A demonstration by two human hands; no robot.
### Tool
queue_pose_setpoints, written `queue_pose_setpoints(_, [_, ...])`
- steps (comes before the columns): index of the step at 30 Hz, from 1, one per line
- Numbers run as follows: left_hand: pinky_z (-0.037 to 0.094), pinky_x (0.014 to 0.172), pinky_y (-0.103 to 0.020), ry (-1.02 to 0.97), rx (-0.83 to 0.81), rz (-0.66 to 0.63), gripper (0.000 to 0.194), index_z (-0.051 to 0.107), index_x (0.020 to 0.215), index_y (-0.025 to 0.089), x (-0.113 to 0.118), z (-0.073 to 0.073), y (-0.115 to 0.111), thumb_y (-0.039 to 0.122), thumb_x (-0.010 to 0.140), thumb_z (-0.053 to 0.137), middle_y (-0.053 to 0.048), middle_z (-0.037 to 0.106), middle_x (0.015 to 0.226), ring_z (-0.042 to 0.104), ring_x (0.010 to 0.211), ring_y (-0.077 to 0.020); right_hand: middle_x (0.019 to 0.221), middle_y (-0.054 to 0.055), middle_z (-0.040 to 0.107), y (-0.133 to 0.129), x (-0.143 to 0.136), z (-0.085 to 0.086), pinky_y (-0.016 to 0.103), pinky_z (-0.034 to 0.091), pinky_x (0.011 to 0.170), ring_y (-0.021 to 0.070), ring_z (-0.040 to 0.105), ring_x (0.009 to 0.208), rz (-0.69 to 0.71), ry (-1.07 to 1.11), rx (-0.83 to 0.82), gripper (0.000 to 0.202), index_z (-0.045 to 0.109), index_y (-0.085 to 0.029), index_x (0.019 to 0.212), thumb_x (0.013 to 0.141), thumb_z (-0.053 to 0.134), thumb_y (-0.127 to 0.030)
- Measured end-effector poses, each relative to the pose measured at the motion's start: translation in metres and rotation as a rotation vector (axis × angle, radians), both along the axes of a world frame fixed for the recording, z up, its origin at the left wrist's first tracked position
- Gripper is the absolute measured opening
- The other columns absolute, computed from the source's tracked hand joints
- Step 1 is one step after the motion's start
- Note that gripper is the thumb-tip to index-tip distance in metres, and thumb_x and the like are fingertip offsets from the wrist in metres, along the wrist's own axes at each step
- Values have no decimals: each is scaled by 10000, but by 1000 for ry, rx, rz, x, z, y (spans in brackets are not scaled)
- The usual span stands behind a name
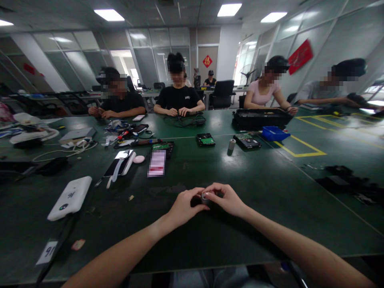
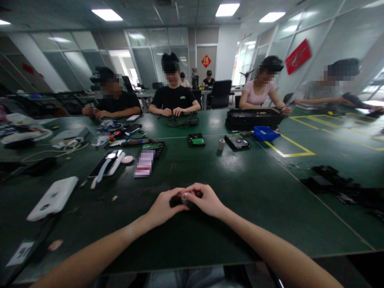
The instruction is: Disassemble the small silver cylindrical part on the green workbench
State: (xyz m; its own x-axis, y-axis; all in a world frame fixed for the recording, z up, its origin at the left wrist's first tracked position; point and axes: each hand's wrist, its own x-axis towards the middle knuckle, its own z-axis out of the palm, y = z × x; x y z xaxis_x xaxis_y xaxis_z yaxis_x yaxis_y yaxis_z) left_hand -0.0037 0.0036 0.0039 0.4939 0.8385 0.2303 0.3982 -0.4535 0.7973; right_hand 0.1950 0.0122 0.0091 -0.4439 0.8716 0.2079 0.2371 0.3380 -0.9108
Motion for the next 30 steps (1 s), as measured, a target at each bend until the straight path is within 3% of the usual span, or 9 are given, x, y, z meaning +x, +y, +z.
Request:
queue_pose_setpoints(4, [494, 882, -317, -18, -13, 16, 472, 614, 1142, 221, 0, -2, 1, 286, 707, 787, -24, 706, 1044, 668, 929, -205, 917, 51, 650, 9, 22, 3, 344, 481, 822, 179, 597, 866, -36, -45, 141, 234, 718, -222, 987, 876, 599, -389])
queue_pose_setpoints(8, [496, 898, -326, -34, -35, -1, 465, 618, 1143, 228, 0, 0, 0, 280, 710, 782, -22, 698, 1062, 665, 947, -204, 1154, 60, 591, 20, 46, 1, 514, 335, 1001, 274, 472, 1133, -73, -362, 319, 153, 755, -327, 923, 802, 690, -395])
queue_pose_setpoints(12, [494, 907, -335, -31, -33, 2, 482, 611, 1155, 228, 0, 0, 0, 286, 709, 784, -25, 699, 1064, 663, 958, -208, 1436, -2, 413, 26, 48, -8, 615, 228, 1026, 359, 281, 1312, -58, -542, 305, 165, 746, -399, 933, 786, 691, -448])
queue_pose_setpoints(18, [499, 892, -317, -37, -15, -3, 491, 605, 1159, 231, 0, -2, 1, 287, 707, 788, -16, 699, 1064, 665, 953, -197, 1502, -17, 332, 27, 44, -20, 669, 96, 1052, 385, 218, 1370, -113, -595, 354, 212, 737, -408, 960, 771, 688, -491])
queue_pose_setpoints(23, [497, 906, -341, -32, -30, 4, 490, 605, 1154, 228, 0, -2, 0, 292, 704, 788, -27, 699, 1064, 663, 963, -210, 1487, 0, 357, 29, 44, -23, 640, 176, 1037, 396, 221, 1361, -177, -585, 348, 265, 757, -380, 908, 694, 736, -535])
queue_pose_setpoints(30, [494, 891, -314, -35, -24, 5, 476, 608, 1151, 230, -1, -3, 0, 298, 713, 783, -18, 701, 1055, 664, 936, -199, 1418, 3, 450, 19, 32, -11, 596, 221, 1049, 343, 263, 1347, -308, -456, 411, 121, 758, -352, 885, 796, 689, -397])
